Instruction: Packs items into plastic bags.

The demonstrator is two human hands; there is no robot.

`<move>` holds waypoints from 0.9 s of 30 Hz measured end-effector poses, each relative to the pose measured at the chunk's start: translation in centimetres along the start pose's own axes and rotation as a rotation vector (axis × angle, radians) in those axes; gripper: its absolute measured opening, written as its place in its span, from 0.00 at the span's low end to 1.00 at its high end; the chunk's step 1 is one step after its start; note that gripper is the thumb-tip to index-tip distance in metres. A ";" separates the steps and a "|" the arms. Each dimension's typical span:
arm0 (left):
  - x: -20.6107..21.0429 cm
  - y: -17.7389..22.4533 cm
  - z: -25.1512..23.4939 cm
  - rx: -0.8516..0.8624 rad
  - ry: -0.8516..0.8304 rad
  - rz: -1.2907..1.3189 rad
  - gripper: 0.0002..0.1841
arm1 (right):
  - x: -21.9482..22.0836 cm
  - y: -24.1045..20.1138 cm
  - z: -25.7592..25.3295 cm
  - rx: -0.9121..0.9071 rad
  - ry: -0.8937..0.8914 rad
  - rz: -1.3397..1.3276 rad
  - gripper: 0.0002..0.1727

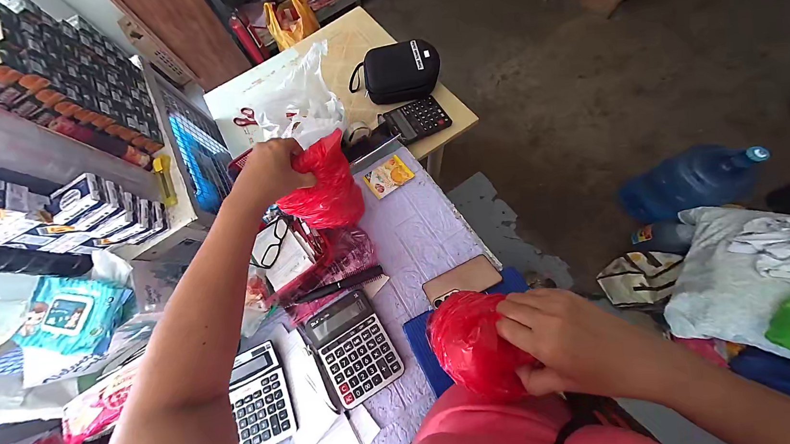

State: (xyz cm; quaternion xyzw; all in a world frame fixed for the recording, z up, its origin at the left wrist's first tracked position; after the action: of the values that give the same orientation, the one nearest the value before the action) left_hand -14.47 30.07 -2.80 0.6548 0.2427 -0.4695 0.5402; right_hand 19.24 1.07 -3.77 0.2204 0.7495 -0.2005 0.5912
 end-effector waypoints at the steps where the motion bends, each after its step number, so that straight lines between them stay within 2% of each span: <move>1: 0.5 -1.3 0.0 -0.008 0.002 -0.003 0.24 | -0.3 0.6 -0.2 0.003 -0.005 -0.001 0.21; 4: 0.6 -3.2 -0.1 -0.013 0.020 0.013 0.23 | -2.0 2.9 -1.3 0.028 0.000 -0.008 0.23; 8: 0.8 -2.9 0.0 -0.030 -0.037 -0.007 0.27 | -4.9 6.8 -4.4 0.057 0.018 0.036 0.22; 12: 0.3 -1.9 2.0 -0.022 0.143 0.036 0.42 | -5.5 10.2 -8.8 0.039 0.012 0.102 0.21; 13: 0.2 -1.6 3.1 -0.028 0.224 0.085 0.40 | -5.1 11.0 -10.0 0.031 0.009 0.111 0.21; 15: 0.7 -1.3 6.0 -0.083 0.385 0.182 0.31 | -3.9 12.5 -12.5 0.023 -0.002 0.116 0.23; 18: 5.3 -2.3 10.6 -0.192 0.478 0.187 0.25 | -1.3 14.8 -16.2 0.052 -0.037 0.074 0.24; 22: 12.5 -5.5 15.7 -0.368 0.354 0.173 0.29 | 3.8 16.9 -20.0 0.106 -0.093 0.030 0.23; 25: 16.2 -7.6 18.0 -0.471 0.271 0.092 0.21 | 6.1 16.8 -22.1 0.147 -0.105 -0.009 0.22; 27: 16.3 -8.2 19.0 -0.481 0.268 0.076 0.13 | 5.6 16.2 -23.0 0.158 -0.103 0.022 0.23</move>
State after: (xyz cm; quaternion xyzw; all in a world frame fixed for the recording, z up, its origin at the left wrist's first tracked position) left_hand -20.73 11.64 -20.60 0.5727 0.3916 -0.2868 0.6606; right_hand 8.90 27.83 -4.81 0.2640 0.6976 -0.2633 0.6118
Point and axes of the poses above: each hand's wrist, its own z-axis away from the middle knuckle, its own x-axis out of the palm, y = z × x, the point moved 4 cm from there along -z, towards the middle knuckle, and after that the axes turned 10 degrees about z, right-handed, at the moved point
